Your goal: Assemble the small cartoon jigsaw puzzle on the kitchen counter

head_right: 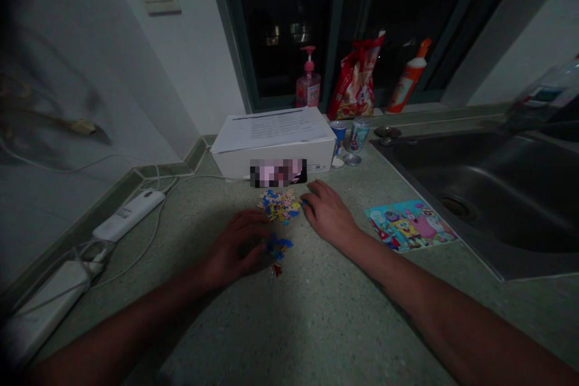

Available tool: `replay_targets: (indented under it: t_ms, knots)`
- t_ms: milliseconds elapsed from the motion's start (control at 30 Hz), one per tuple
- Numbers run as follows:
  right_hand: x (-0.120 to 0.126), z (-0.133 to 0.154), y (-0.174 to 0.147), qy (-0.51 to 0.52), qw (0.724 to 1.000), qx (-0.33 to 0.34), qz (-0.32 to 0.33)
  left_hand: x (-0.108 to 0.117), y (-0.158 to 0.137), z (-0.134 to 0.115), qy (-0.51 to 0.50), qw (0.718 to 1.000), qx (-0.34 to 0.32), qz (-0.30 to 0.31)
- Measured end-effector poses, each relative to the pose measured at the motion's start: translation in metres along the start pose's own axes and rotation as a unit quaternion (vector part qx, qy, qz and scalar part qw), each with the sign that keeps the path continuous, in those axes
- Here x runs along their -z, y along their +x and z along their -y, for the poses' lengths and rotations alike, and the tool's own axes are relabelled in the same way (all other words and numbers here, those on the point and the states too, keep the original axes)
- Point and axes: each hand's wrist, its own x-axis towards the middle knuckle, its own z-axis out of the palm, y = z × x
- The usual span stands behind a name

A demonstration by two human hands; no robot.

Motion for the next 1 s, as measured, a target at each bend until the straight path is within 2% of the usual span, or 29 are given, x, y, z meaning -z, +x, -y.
replay_targets:
  t_ms: [367,633,833,1000]
  knots:
    - [-0.001,-0.004,0.008,0.068,0.997,-0.019,0.004,0.001,0.000,-0.002,0.004,1.000,-0.007,0.003]
    - [0.001,-0.003,0.009,0.063,0.997,-0.029,0.021,-0.001,0.000,0.000,-0.001,1.000,-0.018,-0.005]
    - [0.008,0.004,0.010,0.079,0.997,-0.017,0.004,-0.002,-0.001,0.001,-0.002,1.000,-0.027,-0.011]
    - [0.015,0.009,0.009,0.056,0.998,-0.021,0.032,-0.003,-0.002,0.002,0.002,1.000,-0.027,-0.009]
